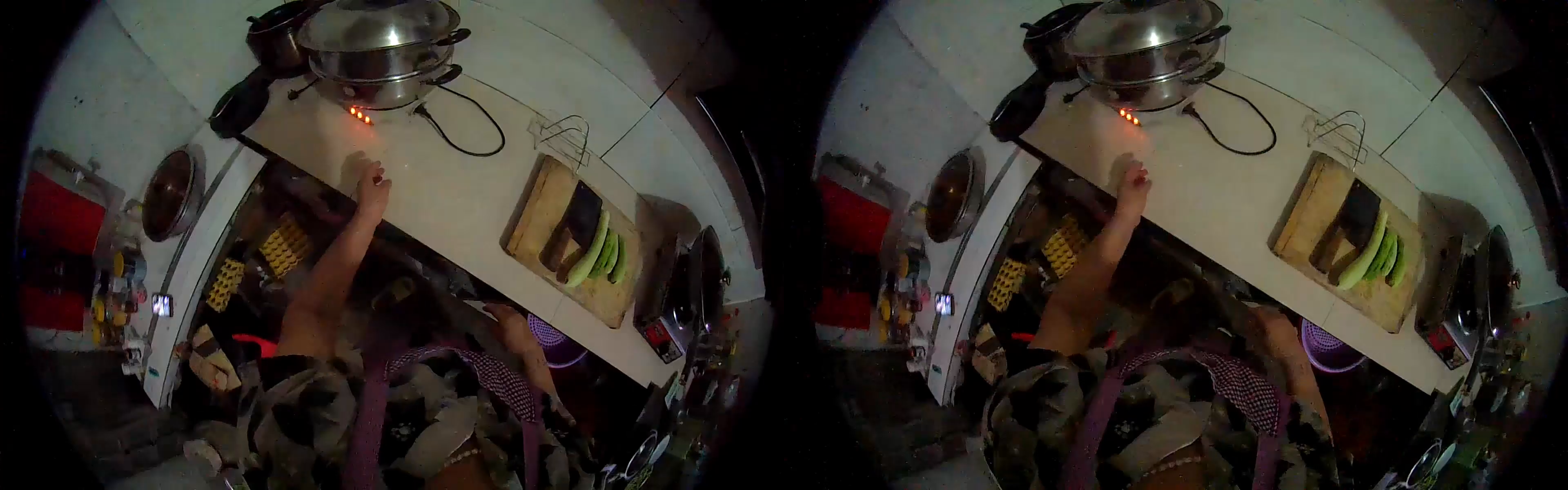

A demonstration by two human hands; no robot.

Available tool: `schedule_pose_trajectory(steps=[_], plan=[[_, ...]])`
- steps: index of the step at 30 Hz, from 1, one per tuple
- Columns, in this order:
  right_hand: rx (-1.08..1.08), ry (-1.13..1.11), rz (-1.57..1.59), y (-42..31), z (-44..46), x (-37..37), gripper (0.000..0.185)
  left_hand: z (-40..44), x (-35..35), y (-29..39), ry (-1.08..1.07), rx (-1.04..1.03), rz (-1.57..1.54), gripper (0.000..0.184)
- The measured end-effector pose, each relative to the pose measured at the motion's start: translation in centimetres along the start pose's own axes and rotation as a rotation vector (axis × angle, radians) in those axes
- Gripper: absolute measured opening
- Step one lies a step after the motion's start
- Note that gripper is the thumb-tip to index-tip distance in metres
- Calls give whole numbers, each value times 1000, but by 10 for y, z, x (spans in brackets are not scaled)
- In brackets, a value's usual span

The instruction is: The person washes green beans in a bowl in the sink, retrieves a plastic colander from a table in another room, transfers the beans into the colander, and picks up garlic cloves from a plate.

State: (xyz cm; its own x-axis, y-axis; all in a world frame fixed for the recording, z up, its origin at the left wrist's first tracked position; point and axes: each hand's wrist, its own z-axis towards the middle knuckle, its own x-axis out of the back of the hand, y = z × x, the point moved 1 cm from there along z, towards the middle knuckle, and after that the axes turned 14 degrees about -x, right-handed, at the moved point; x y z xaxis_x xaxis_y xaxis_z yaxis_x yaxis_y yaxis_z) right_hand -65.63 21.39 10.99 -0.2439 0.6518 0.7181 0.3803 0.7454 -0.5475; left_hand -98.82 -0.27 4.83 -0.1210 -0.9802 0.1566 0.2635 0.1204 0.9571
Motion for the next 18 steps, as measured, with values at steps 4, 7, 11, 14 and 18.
schedule_pose_trajectory(steps=[4,7,11,14,18], plan=[[-108,98,145,-13,29,-10,24,68,-3,-20,-27,-9,-185,27],[-216,107,493,-77,104,26,21,89,1,-36,-127,-17,-245,22],[-29,457,689,-155,254,104,36,103,14,-43,-145,101,-243,19],[-169,423,1099,-209,349,156,54,113,26,-75,-23,244,-349,27],[-406,493,1087,-207,422,163,29,136,7,-124,42,419,-495,50]])
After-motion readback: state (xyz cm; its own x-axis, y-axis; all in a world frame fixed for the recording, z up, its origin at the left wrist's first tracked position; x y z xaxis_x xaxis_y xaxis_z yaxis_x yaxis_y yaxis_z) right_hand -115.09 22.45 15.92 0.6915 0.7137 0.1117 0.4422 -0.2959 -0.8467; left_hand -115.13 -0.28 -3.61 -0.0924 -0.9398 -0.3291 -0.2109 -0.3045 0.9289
